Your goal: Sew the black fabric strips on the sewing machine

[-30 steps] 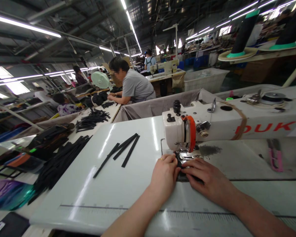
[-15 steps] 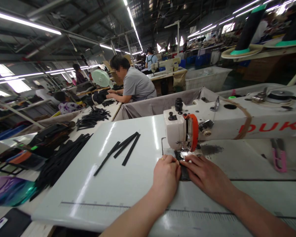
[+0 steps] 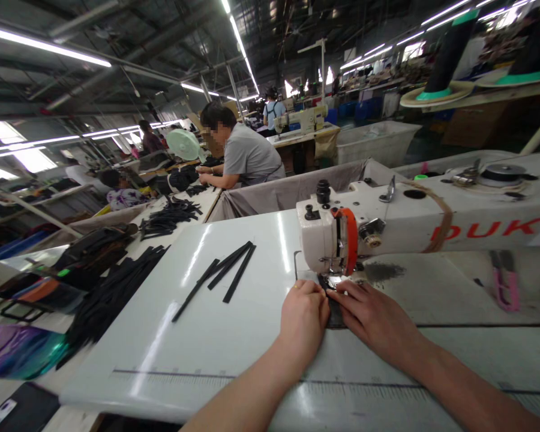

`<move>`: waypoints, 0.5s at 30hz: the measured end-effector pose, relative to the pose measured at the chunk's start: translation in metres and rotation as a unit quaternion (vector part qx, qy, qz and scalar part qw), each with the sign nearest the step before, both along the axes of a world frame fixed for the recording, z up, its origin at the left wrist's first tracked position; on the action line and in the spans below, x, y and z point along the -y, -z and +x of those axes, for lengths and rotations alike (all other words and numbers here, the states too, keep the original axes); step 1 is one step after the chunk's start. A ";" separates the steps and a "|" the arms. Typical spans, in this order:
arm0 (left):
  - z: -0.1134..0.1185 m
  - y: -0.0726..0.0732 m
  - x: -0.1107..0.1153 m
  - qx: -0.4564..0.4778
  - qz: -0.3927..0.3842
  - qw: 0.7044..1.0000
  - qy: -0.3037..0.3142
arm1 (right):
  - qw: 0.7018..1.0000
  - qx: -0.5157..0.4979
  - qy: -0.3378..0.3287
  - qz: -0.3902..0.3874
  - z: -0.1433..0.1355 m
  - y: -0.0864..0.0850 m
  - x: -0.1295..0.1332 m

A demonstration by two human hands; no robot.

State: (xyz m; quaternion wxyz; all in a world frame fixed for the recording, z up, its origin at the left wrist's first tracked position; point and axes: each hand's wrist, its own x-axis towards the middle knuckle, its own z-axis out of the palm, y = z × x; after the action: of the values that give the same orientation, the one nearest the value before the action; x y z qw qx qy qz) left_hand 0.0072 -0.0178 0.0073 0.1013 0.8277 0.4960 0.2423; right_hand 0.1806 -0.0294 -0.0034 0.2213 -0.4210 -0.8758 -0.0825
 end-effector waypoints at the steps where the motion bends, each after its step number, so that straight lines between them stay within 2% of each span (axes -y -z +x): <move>1: 0.000 0.001 0.000 0.000 0.002 1.000 0.000 | 1.000 0.004 0.000 0.001 0.000 0.000 0.000; 15: 0.000 0.002 -0.004 -0.006 0.002 1.000 0.011 | 0.999 -0.011 0.004 -0.030 -0.003 -0.004 -0.001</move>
State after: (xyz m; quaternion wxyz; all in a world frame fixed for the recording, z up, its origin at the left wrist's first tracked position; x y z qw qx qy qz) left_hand 0.0071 -0.0140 0.0051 0.0990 0.8349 0.4866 0.2374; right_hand 0.1776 -0.0287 0.0004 0.2176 -0.4320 -0.8736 -0.0527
